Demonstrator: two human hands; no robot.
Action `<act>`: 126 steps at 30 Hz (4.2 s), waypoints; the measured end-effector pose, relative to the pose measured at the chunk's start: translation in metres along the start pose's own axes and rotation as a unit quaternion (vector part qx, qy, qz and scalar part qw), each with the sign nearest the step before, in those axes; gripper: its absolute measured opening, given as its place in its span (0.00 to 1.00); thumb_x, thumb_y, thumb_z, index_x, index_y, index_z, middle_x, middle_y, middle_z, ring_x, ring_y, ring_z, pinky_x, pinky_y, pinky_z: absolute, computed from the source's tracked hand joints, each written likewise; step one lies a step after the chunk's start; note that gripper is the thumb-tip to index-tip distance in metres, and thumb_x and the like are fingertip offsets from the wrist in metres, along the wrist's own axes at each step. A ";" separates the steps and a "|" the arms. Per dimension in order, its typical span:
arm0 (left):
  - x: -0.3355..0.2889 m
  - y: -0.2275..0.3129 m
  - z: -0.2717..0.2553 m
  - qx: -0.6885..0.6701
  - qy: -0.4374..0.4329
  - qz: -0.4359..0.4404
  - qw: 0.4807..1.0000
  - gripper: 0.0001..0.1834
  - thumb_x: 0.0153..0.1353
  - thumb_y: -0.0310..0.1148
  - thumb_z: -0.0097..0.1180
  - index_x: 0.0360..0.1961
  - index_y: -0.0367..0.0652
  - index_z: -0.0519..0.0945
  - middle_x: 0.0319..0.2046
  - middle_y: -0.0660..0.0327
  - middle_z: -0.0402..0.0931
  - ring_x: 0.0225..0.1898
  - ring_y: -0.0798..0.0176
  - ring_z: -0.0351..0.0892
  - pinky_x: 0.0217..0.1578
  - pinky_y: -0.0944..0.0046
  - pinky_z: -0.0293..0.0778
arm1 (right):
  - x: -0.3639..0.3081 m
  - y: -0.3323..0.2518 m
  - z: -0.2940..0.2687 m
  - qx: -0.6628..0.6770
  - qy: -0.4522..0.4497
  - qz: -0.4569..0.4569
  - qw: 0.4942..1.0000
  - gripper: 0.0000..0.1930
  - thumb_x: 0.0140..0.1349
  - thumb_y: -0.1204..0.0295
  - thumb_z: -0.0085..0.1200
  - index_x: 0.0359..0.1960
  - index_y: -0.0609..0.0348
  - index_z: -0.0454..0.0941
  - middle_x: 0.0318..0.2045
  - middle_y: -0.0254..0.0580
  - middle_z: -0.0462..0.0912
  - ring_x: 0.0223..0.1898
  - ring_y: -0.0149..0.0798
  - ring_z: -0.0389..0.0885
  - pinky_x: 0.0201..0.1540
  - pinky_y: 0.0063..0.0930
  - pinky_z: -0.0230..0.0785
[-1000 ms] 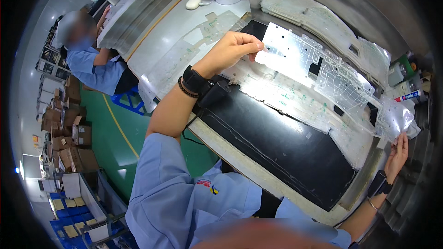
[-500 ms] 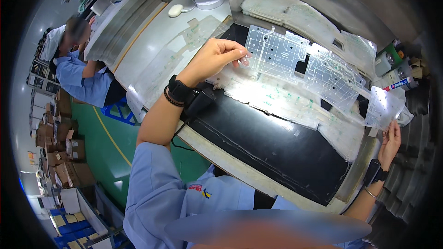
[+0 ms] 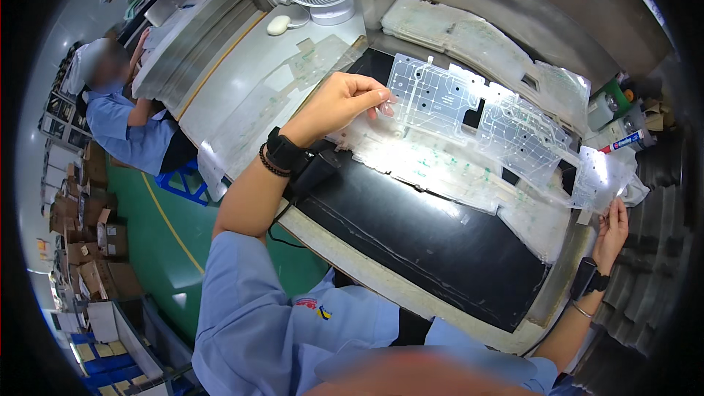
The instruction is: Inspecting and stacking transparent keyboard circuit membranes at a workstation.
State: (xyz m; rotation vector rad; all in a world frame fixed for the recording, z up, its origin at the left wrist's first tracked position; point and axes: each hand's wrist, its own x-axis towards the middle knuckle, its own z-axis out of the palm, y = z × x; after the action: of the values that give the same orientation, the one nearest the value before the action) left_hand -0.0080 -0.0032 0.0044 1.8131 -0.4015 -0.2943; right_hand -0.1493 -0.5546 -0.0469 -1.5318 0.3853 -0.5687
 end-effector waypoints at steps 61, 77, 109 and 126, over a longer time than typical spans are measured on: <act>0.011 -0.015 -0.029 -0.074 -0.006 -0.102 0.992 0.15 0.56 0.36 0.54 0.40 0.35 0.73 0.26 0.65 0.73 0.20 0.76 0.73 0.19 0.80 0.72 | -0.049 -0.090 0.173 -0.390 -0.249 -0.357 0.811 0.26 0.52 0.69 0.57 0.53 0.62 0.66 0.50 0.48 0.71 0.51 0.43 0.70 0.53 0.31 0.61; 0.015 -0.028 -0.037 -0.101 -0.006 -0.173 0.980 0.09 0.58 0.33 0.52 0.32 0.38 0.75 0.26 0.66 0.74 0.24 0.74 0.77 0.24 0.80 0.76 | -0.067 -0.027 0.249 -0.452 -0.478 -0.410 0.632 0.38 0.56 0.42 0.39 0.62 0.55 0.51 0.61 0.58 0.50 0.64 0.54 0.45 0.65 0.42 0.35; 0.023 -0.039 -0.038 -0.144 0.073 -0.032 0.986 0.08 0.61 0.31 0.49 0.37 0.38 0.74 0.30 0.63 0.76 0.27 0.74 0.76 0.30 0.73 0.77 | -0.047 -0.040 0.080 -0.133 -0.183 0.013 0.974 0.22 0.54 0.76 0.54 0.52 0.64 0.66 0.25 0.30 0.76 0.23 0.19 0.69 0.25 0.09 0.60; 0.031 -0.064 -0.065 -0.157 0.115 0.002 0.981 0.10 0.62 0.31 0.47 0.41 0.38 0.73 0.32 0.66 0.74 0.30 0.75 0.74 0.32 0.75 0.73 | -0.071 -0.058 0.088 -0.056 -0.293 0.105 0.949 0.19 0.58 0.77 0.49 0.52 0.68 0.65 0.31 0.47 0.80 0.27 0.29 0.78 0.31 0.19 0.73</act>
State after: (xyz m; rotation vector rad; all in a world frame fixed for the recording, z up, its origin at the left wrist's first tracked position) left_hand 0.0544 0.0565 -0.0392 1.5155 -0.1839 -0.1322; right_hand -0.1624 -0.4390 0.0042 -1.6608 0.1160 0.0884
